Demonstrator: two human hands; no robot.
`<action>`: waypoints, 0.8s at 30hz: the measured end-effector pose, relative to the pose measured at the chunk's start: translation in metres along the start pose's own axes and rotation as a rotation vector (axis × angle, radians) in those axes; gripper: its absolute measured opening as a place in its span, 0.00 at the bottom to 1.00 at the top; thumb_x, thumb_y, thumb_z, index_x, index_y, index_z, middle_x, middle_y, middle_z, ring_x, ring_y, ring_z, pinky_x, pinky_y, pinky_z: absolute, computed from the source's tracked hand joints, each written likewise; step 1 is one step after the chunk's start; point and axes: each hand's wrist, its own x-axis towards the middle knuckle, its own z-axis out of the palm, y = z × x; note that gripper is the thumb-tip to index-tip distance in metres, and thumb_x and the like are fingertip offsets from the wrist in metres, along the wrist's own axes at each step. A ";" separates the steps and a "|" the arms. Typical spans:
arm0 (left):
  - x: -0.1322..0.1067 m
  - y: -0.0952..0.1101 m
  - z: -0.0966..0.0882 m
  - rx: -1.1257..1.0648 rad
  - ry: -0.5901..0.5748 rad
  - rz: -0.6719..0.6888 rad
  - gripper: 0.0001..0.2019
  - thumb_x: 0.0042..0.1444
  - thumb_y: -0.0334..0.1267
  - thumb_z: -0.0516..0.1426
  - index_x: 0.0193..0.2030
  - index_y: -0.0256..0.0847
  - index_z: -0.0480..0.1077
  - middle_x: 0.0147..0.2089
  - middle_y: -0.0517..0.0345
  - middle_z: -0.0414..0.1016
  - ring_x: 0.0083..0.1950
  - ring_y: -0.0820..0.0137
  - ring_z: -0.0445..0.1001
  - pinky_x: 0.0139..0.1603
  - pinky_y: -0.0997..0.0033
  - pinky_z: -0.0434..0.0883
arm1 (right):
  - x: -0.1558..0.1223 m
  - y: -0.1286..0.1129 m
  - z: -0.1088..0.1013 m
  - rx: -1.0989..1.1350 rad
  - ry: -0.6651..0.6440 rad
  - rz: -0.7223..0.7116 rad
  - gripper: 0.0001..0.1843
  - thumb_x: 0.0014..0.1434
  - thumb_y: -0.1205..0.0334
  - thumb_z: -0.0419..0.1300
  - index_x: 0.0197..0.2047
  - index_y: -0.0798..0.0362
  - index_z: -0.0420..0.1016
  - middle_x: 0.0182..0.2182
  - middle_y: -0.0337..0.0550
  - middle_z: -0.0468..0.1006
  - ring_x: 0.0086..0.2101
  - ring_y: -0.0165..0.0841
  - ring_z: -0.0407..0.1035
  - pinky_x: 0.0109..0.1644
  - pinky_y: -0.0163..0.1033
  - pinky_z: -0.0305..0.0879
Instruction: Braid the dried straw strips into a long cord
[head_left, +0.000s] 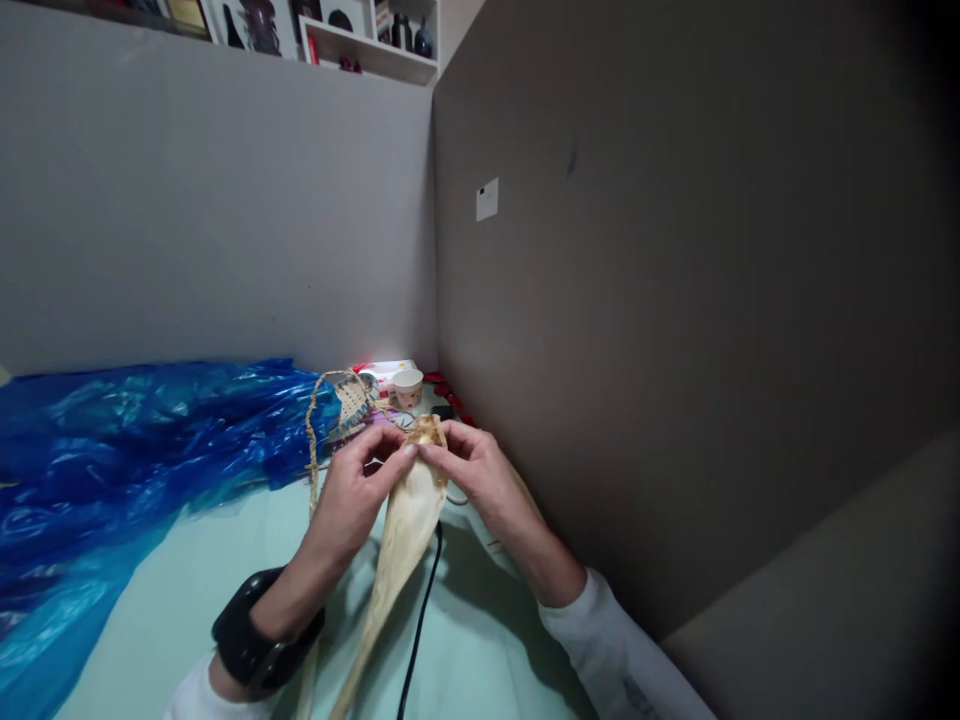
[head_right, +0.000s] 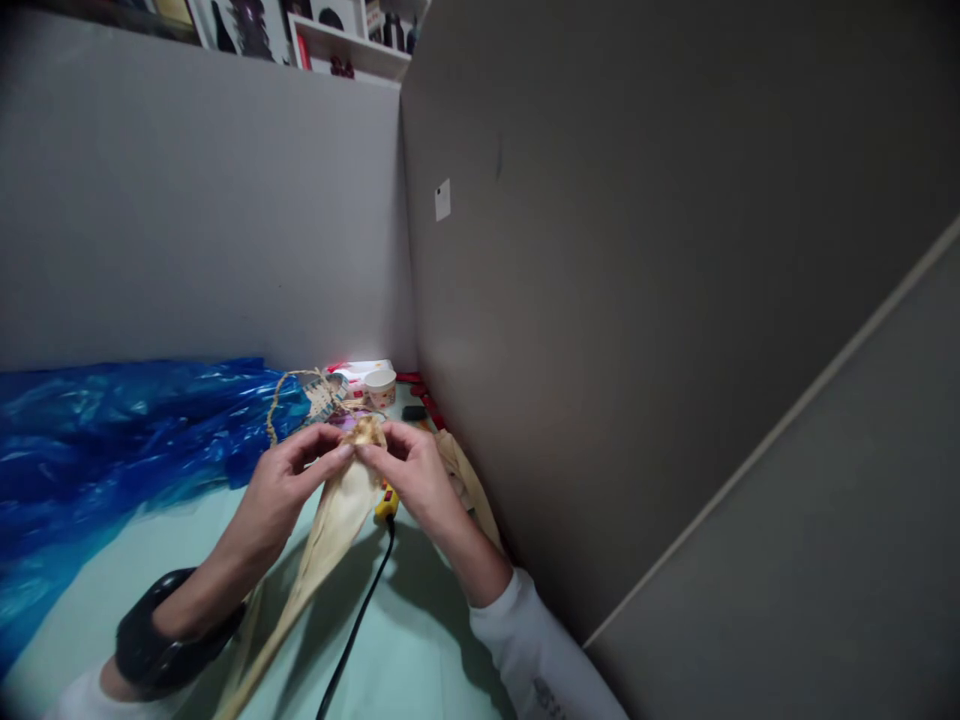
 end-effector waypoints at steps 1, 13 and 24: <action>0.000 0.000 0.000 0.007 0.018 -0.001 0.10 0.54 0.44 0.58 0.32 0.39 0.69 0.32 0.62 0.69 0.34 0.73 0.65 0.35 0.75 0.63 | 0.000 0.000 0.000 -0.007 -0.012 0.010 0.14 0.53 0.51 0.63 0.34 0.55 0.74 0.28 0.39 0.72 0.29 0.28 0.64 0.34 0.34 0.60; 0.003 -0.005 -0.001 0.307 -0.014 0.020 0.09 0.53 0.43 0.53 0.31 0.39 0.69 0.29 0.60 0.71 0.30 0.70 0.68 0.32 0.71 0.64 | 0.004 0.007 0.002 -0.062 0.008 0.042 0.09 0.49 0.59 0.62 0.29 0.56 0.70 0.25 0.35 0.67 0.25 0.26 0.59 0.30 0.33 0.55; 0.001 -0.003 -0.002 0.436 -0.029 0.034 0.11 0.53 0.41 0.51 0.30 0.39 0.72 0.29 0.57 0.75 0.31 0.67 0.70 0.34 0.71 0.64 | 0.004 0.012 0.001 -0.106 -0.032 0.040 0.11 0.50 0.57 0.62 0.30 0.57 0.73 0.24 0.36 0.68 0.25 0.27 0.60 0.30 0.33 0.55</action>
